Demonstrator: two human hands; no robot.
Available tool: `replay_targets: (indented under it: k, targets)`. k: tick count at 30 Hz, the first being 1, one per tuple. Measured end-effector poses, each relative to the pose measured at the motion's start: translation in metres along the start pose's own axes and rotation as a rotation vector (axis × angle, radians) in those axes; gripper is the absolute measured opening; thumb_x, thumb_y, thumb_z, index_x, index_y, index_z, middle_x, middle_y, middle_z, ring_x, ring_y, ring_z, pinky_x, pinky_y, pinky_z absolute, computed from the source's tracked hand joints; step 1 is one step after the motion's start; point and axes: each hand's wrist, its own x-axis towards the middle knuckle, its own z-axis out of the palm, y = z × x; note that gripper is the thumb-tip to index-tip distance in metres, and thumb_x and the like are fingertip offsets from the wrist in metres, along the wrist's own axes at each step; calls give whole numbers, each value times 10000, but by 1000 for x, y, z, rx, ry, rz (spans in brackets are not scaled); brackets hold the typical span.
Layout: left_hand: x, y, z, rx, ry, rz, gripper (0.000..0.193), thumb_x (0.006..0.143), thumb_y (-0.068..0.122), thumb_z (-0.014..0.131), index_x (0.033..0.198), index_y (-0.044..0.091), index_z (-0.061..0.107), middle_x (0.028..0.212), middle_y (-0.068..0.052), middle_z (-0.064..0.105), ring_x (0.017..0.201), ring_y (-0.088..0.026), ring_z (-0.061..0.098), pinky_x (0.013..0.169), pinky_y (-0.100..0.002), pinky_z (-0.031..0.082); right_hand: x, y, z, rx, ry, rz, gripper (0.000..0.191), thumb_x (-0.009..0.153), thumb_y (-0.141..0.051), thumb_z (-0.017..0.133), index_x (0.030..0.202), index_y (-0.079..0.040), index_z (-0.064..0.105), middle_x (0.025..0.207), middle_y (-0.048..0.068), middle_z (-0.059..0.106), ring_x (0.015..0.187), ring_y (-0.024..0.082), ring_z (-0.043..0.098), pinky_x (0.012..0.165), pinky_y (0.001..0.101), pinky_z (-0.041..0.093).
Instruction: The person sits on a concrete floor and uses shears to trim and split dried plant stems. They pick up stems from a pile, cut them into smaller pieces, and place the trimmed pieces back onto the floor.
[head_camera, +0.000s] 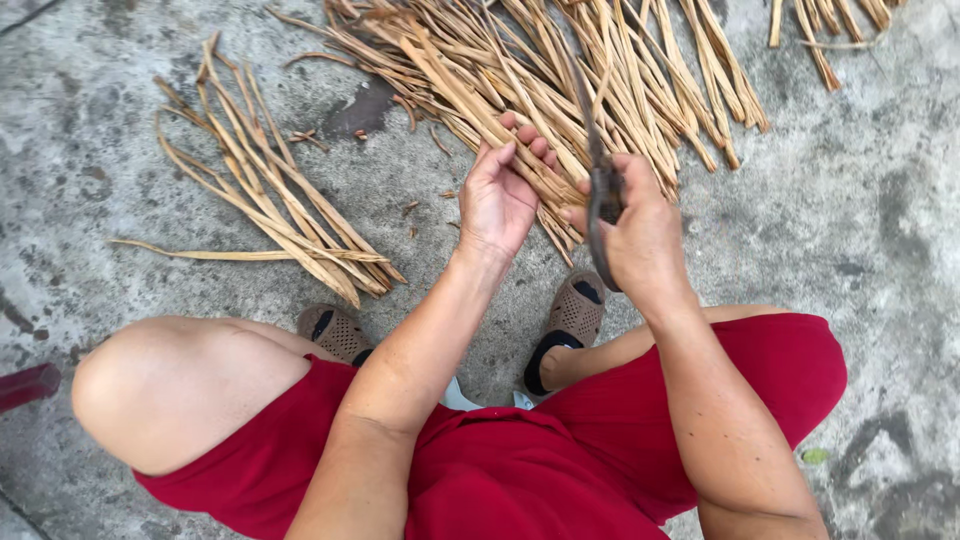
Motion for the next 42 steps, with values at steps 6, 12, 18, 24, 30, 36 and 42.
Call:
replay_targets:
  k: [6, 12, 18, 24, 30, 36, 42]
  targets:
    - [8, 75, 31, 344, -120, 196, 304, 1087, 245, 523, 1327, 60, 551, 978, -82, 673, 829, -175, 669, 754, -353, 603, -3, 7, 32, -73, -111, -178, 431, 853, -146, 832, 1203, -38, 603, 876, 114, 733, 780, 188, 685, 714, 333, 537]
    - [26, 190, 76, 598, -161, 514, 332, 1072, 336, 564, 1274, 74, 593, 931, -62, 674, 719, -107, 659, 624, -288, 597, -7, 17, 56, -142, -294, -192, 422, 831, -189, 788, 1203, -73, 625, 892, 110, 741, 822, 216, 718, 739, 387, 555]
    - [-29, 233, 99, 819, -341, 541, 334, 1138, 351, 541, 1322, 84, 618, 852, -9, 639, 575, -33, 464, 487, -203, 373, -16, 1, 78, -382, -543, -119, 415, 832, -380, 808, 1141, -127, 695, 773, 69, 718, 704, 201, 672, 677, 374, 514]
    - [-78, 231, 101, 1067, -288, 417, 379, 1092, 371, 508, 1248, 73, 682, 644, 28, 594, 437, -24, 401, 369, -190, 307, -7, -24, 42, -325, -367, 3, 564, 796, -508, 797, 1243, -178, 699, 747, 3, 628, 645, 121, 549, 611, 312, 418]
    - [-86, 216, 86, 1318, -355, 499, 438, 1151, 416, 488, 1391, 91, 657, 700, 46, 589, 609, -29, 525, 524, -200, 396, -21, -37, 4, 108, -78, -403, 641, 805, -380, 860, 1325, -81, 632, 842, -29, 629, 735, 67, 609, 653, 229, 507]
    - [-94, 201, 83, 1674, -273, 539, 377, 1125, 354, 445, 1365, 146, 648, 660, 68, 626, 587, -17, 634, 505, -201, 550, -27, -57, 6, -54, -106, -570, 676, 780, -319, 912, 1323, -27, 634, 852, -1, 603, 734, 92, 559, 659, 247, 487]
    - [-106, 196, 91, 1780, -365, 632, 301, 1105, 274, 550, 1319, 109, 682, 736, -21, 684, 642, -97, 669, 561, -286, 571, -20, -67, 11, -43, -204, -530, 683, 767, -315, 915, 1320, -32, 630, 858, -2, 606, 739, 74, 554, 654, 232, 481]
